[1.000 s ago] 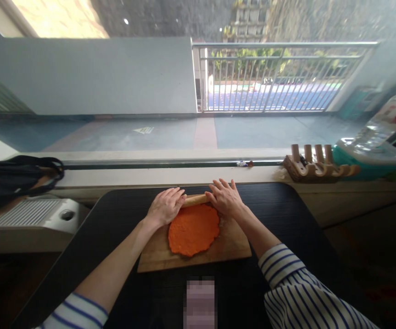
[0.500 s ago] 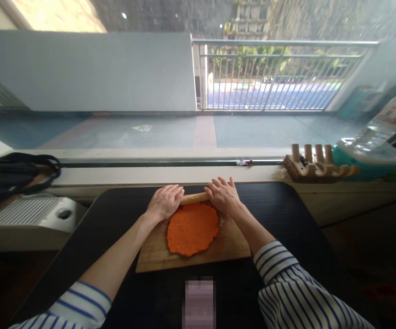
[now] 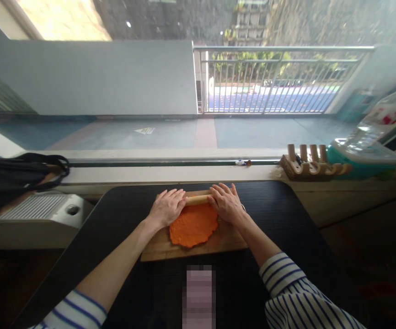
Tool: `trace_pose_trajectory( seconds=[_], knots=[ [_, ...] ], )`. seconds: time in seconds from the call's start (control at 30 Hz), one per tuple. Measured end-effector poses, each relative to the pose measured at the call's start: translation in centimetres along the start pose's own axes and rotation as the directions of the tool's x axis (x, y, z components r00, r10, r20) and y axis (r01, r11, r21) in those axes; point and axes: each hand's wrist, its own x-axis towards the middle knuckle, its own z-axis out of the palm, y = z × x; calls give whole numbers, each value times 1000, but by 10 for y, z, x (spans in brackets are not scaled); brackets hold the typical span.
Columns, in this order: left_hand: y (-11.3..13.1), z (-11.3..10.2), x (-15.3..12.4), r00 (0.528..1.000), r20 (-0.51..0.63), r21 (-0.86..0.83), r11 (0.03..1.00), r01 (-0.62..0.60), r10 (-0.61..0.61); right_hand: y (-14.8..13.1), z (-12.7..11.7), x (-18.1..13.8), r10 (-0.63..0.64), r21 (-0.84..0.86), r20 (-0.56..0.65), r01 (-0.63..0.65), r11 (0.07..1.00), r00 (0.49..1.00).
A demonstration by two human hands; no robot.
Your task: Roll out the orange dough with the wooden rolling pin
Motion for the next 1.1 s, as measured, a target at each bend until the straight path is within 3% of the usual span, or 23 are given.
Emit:
trace_pose_trajectory(
  seconds=[0.83, 1.1],
  knots=[
    [14, 2, -39, 987, -126, -37, 994, -102, 96, -15, -5, -51, -43, 4, -85, 44, 999, 995],
    [19, -1, -63, 984, -105, -10, 989, -147, 145, -22, -13, -80, -112, -54, -106, 106, 993, 988]
  ],
)
